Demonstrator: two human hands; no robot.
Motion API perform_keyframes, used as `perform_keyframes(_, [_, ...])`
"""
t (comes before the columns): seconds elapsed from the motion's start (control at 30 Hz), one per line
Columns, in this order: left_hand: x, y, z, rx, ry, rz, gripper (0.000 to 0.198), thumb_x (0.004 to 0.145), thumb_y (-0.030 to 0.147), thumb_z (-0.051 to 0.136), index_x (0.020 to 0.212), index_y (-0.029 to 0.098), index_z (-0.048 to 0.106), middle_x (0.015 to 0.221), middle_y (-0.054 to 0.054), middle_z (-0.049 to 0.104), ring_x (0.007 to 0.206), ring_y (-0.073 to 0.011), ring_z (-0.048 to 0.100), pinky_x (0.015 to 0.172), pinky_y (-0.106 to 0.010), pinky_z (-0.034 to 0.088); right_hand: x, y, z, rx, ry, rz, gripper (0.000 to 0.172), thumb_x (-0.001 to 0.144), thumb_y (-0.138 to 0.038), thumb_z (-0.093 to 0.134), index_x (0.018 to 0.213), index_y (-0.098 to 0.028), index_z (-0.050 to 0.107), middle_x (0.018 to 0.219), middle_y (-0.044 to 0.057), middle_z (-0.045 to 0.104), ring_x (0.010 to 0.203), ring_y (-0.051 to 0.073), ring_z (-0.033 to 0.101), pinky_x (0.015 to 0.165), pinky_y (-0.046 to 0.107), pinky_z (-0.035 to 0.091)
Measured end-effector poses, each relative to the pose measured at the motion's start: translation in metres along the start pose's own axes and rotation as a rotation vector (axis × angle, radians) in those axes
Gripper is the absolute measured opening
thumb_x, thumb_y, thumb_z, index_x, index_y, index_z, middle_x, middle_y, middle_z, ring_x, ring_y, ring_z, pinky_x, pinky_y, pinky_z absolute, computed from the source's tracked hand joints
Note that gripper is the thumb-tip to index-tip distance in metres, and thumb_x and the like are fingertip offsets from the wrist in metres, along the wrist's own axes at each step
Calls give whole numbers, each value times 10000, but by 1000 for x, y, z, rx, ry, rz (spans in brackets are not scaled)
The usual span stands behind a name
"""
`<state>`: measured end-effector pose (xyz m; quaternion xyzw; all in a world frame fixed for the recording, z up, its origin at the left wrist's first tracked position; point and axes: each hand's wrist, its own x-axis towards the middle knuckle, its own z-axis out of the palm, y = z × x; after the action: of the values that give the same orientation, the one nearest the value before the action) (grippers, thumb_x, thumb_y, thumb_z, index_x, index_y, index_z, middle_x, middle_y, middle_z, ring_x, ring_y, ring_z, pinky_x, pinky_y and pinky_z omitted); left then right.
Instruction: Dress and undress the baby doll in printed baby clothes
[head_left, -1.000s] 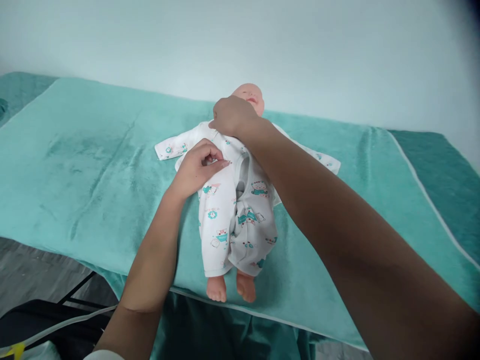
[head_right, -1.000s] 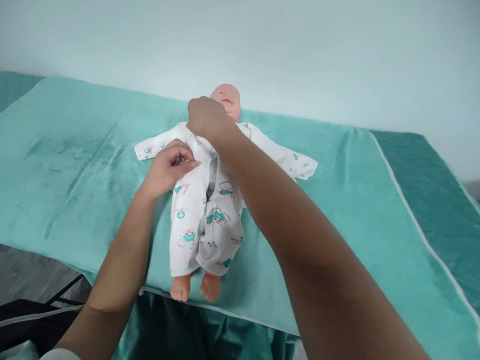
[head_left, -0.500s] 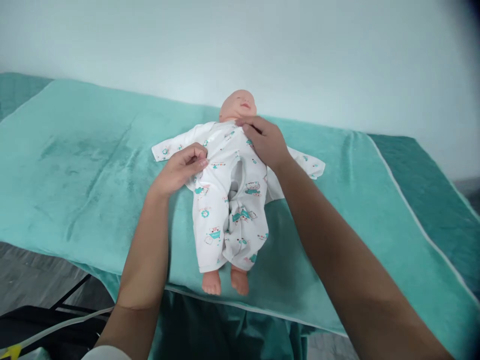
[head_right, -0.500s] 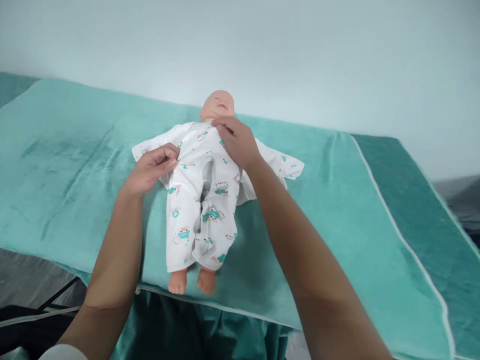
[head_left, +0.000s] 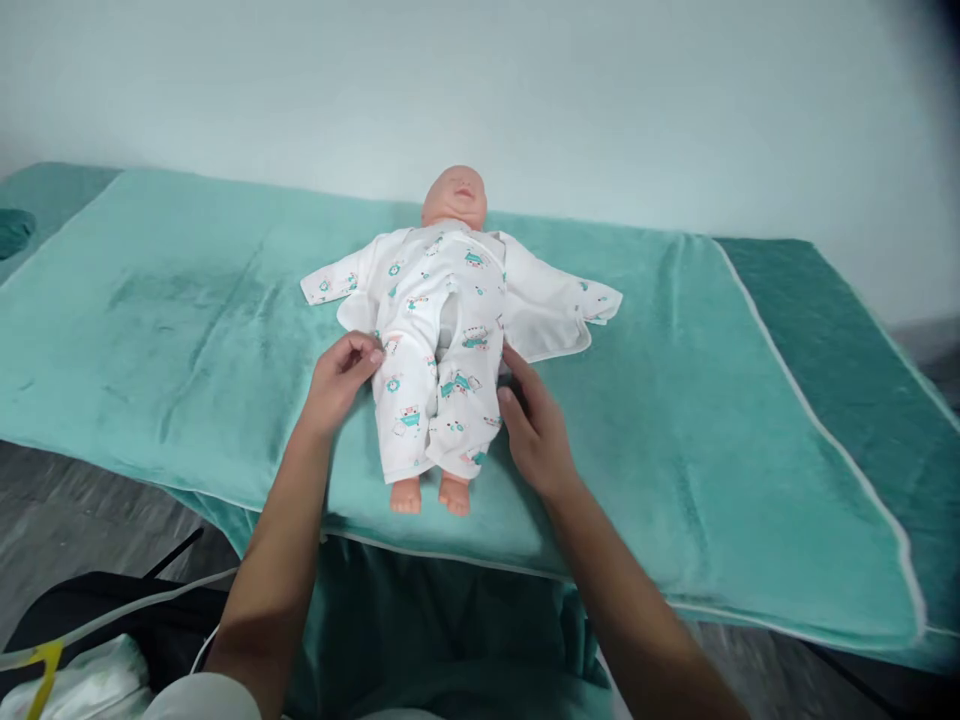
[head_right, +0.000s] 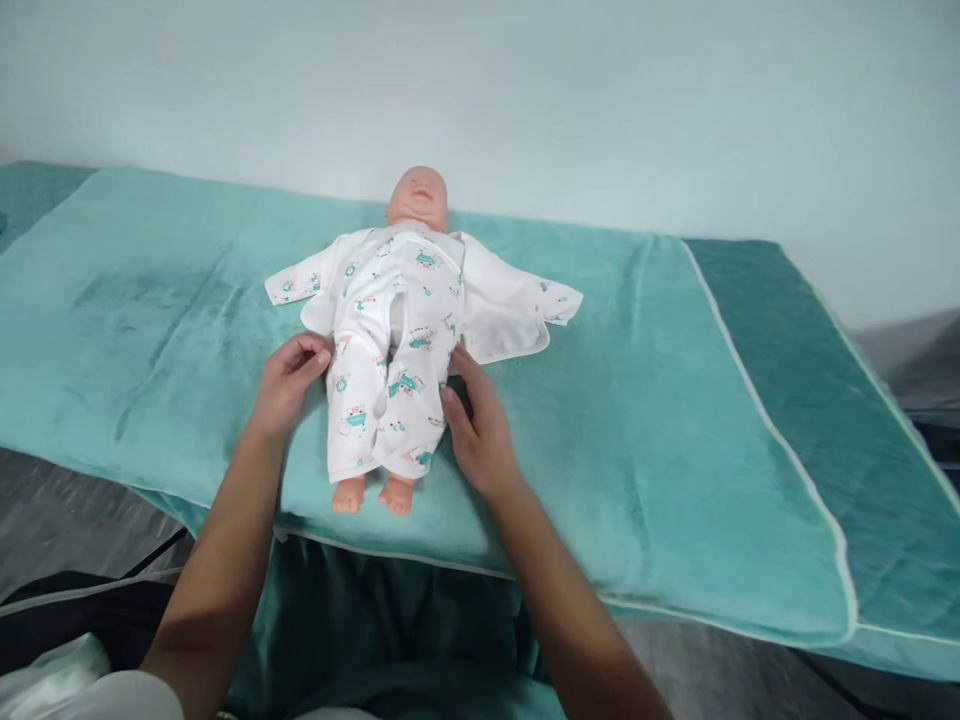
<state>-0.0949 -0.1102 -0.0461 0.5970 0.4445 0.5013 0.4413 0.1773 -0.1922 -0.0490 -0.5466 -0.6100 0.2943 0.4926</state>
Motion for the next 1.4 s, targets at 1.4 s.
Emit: perform_keyframes(1.4, [-161, 47, 45, 620, 138, 455, 288, 925, 61, 590, 1162, 222, 627, 1298, -101, 644, 1289, -263, 575, 1066, -456, 529, -110, -11, 37, -427, 137, -102, 255, 970, -212, 639, 1225, -200, 629, 1183, 140, 662, 1066, 282, 651, 895, 468, 587])
